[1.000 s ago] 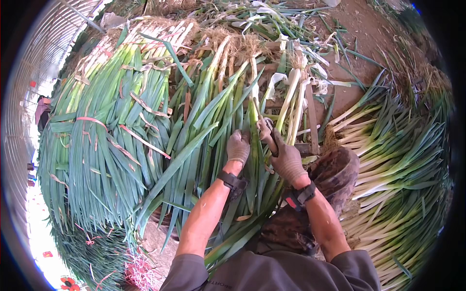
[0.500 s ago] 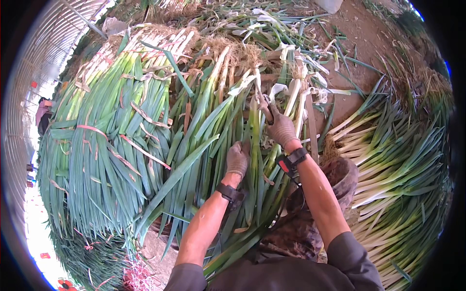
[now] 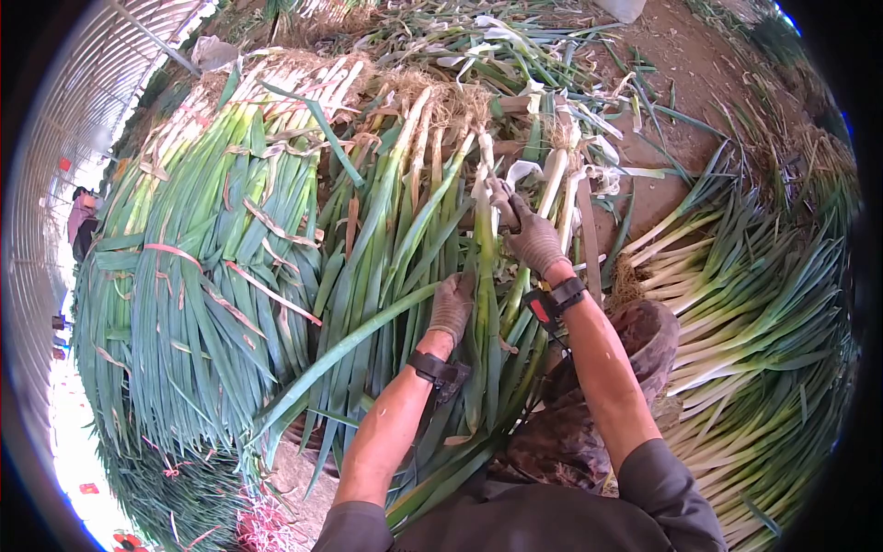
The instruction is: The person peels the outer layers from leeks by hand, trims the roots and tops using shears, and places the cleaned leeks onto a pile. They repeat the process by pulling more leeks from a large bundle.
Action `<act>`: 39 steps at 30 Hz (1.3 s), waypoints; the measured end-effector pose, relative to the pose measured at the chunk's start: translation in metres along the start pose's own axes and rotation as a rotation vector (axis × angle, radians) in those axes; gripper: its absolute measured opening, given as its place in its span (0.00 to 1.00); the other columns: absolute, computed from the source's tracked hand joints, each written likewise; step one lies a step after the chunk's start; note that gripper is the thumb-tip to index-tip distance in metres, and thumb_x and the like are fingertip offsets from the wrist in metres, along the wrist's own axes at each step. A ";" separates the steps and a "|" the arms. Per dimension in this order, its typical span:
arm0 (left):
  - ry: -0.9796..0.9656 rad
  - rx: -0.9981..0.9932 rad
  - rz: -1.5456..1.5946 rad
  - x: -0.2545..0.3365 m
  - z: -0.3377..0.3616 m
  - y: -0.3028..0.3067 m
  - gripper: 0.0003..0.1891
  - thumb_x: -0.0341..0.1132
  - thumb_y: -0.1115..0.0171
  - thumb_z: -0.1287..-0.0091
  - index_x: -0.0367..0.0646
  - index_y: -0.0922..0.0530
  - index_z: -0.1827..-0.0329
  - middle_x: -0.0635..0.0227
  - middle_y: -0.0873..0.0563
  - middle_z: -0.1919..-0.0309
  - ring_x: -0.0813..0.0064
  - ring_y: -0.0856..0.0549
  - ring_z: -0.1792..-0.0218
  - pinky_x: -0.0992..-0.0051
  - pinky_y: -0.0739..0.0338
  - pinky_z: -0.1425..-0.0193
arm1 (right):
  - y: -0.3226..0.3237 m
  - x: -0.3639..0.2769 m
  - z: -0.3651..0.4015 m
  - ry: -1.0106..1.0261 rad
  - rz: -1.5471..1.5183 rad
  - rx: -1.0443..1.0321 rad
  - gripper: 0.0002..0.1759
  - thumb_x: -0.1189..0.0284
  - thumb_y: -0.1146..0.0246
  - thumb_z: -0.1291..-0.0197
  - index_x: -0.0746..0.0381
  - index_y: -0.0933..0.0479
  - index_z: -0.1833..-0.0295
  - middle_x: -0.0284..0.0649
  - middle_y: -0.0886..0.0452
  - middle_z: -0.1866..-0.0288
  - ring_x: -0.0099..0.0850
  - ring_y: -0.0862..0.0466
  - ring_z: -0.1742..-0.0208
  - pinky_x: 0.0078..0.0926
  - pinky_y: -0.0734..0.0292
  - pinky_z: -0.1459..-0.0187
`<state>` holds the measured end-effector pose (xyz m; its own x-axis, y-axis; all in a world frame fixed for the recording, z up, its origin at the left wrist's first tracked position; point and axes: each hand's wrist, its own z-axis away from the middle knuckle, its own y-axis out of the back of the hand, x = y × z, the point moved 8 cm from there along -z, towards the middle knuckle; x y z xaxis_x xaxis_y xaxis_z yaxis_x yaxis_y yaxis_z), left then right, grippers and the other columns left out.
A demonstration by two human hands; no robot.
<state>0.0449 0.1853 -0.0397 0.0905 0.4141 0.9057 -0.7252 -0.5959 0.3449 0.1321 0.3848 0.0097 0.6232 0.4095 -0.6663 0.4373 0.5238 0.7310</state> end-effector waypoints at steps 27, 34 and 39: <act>-0.136 -0.268 -0.166 -0.018 0.034 -0.063 0.22 0.51 0.43 0.27 0.41 0.15 0.48 0.46 0.12 0.59 0.53 0.13 0.59 0.62 0.21 0.51 | 0.007 0.029 0.033 -0.054 -0.134 -0.001 0.47 0.68 0.31 0.50 0.54 0.39 0.21 0.59 0.15 0.52 0.56 0.15 0.50 0.47 0.20 0.46; -0.379 -0.188 -0.829 0.144 0.013 -0.001 0.14 0.42 0.34 0.33 0.38 0.17 0.59 0.47 0.14 0.65 0.45 0.14 0.60 0.52 0.20 0.55 | 0.010 0.012 0.085 -0.045 -0.172 -0.113 0.44 0.70 0.32 0.49 0.54 0.37 0.23 0.62 0.16 0.53 0.56 0.14 0.52 0.49 0.19 0.48; -0.536 0.379 -1.205 0.122 -0.097 0.061 0.11 0.31 0.41 0.38 0.45 0.22 0.53 0.52 0.15 0.59 0.50 0.15 0.55 0.53 0.20 0.53 | -0.017 -0.017 0.132 0.085 -0.171 -0.198 0.46 0.70 0.30 0.48 0.56 0.39 0.23 0.61 0.17 0.52 0.57 0.15 0.50 0.50 0.20 0.49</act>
<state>-0.0547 0.2665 0.0674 0.8389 0.5422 -0.0463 0.2110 -0.2456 0.9461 0.1995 0.2701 0.0283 0.4909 0.3592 -0.7937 0.3914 0.7230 0.5692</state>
